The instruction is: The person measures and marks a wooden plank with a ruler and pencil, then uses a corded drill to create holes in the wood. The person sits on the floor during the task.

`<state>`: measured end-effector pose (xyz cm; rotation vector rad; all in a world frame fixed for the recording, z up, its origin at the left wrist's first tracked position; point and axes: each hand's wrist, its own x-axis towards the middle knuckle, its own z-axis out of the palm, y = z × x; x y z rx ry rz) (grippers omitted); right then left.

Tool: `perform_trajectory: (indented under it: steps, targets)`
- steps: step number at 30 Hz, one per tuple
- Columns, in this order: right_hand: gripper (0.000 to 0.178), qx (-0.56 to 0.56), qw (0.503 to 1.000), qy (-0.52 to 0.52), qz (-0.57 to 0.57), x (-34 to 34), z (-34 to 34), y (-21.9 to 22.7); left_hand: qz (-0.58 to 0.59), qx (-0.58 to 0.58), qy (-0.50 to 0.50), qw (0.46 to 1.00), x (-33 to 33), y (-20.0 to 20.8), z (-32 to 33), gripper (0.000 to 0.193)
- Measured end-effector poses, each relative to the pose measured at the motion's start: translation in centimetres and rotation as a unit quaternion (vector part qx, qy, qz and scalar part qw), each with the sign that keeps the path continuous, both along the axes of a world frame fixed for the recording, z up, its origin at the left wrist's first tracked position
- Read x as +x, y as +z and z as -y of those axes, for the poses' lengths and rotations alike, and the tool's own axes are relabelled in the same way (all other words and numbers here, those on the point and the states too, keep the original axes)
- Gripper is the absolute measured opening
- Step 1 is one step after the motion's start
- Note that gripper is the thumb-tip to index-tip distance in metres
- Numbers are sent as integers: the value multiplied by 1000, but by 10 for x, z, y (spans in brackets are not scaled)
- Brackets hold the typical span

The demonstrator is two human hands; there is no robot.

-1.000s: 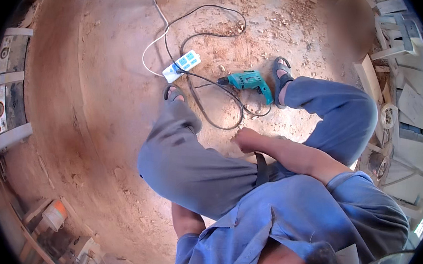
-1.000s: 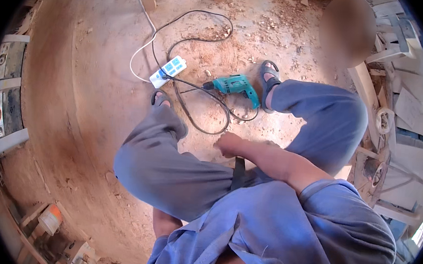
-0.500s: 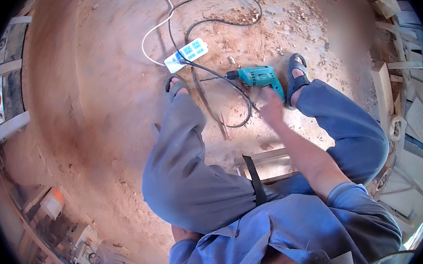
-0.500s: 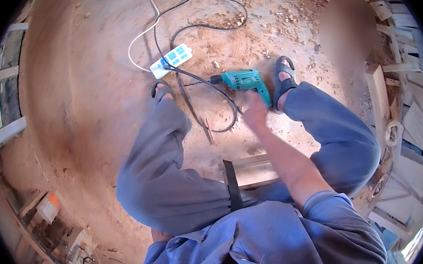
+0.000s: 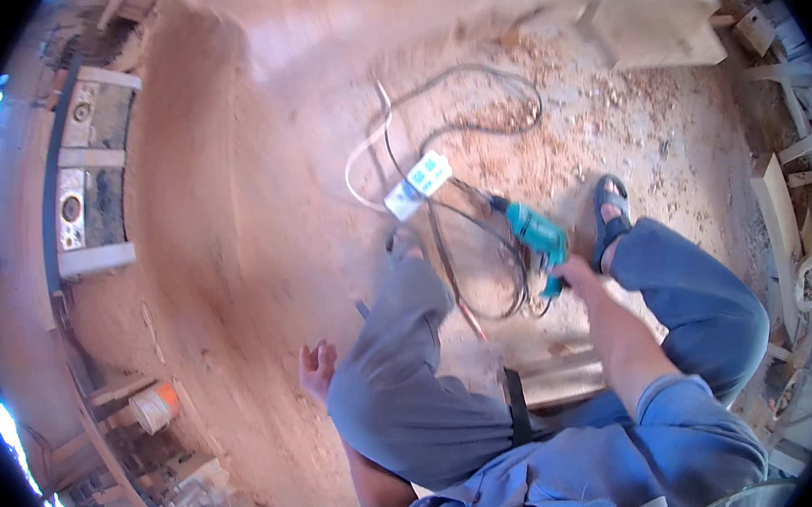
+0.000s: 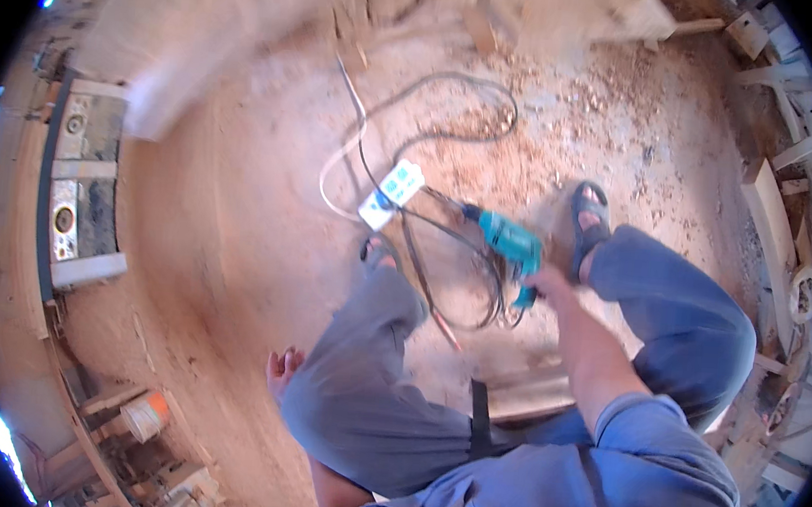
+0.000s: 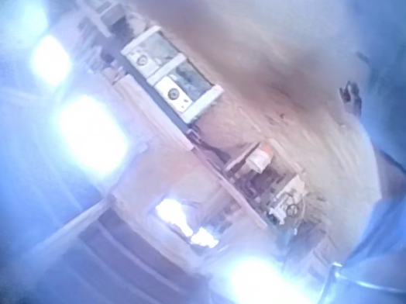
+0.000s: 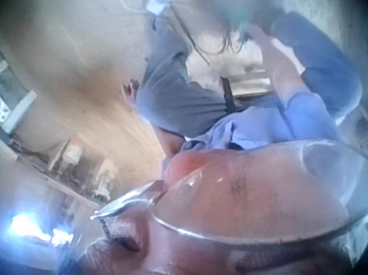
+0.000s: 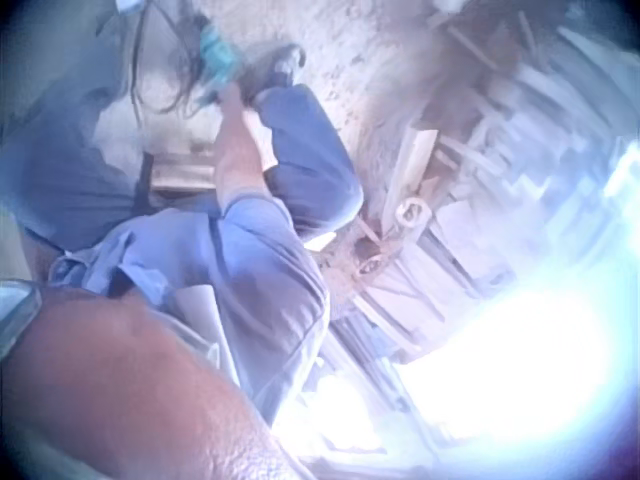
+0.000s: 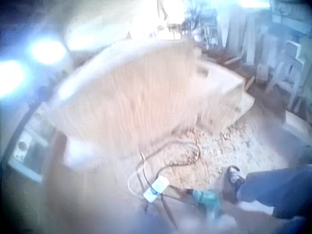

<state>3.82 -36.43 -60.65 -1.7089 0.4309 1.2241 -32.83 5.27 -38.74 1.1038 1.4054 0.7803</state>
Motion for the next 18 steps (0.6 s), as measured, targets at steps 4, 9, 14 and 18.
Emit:
perform_trajectory:
  steps: [4, 9, 14, 18]
  targets:
    - [24, 199, 893, -362, -181, -54, -54, 24, 26, 100, -28, 994, 62, 70, 1, 48]
    - [21, 214, 879, -398, -153, -41, -92, 112, 139, 210, -85, 964, 148, 175, 24, 43]
    - [35, 257, 934, -248, 22, -31, -55, 232, 171, 122, -229, 951, 213, 228, 119, 48]
    - [48, 231, 926, -168, 248, -53, -16, 359, 262, -136, -264, 918, 263, 170, 208, 58]
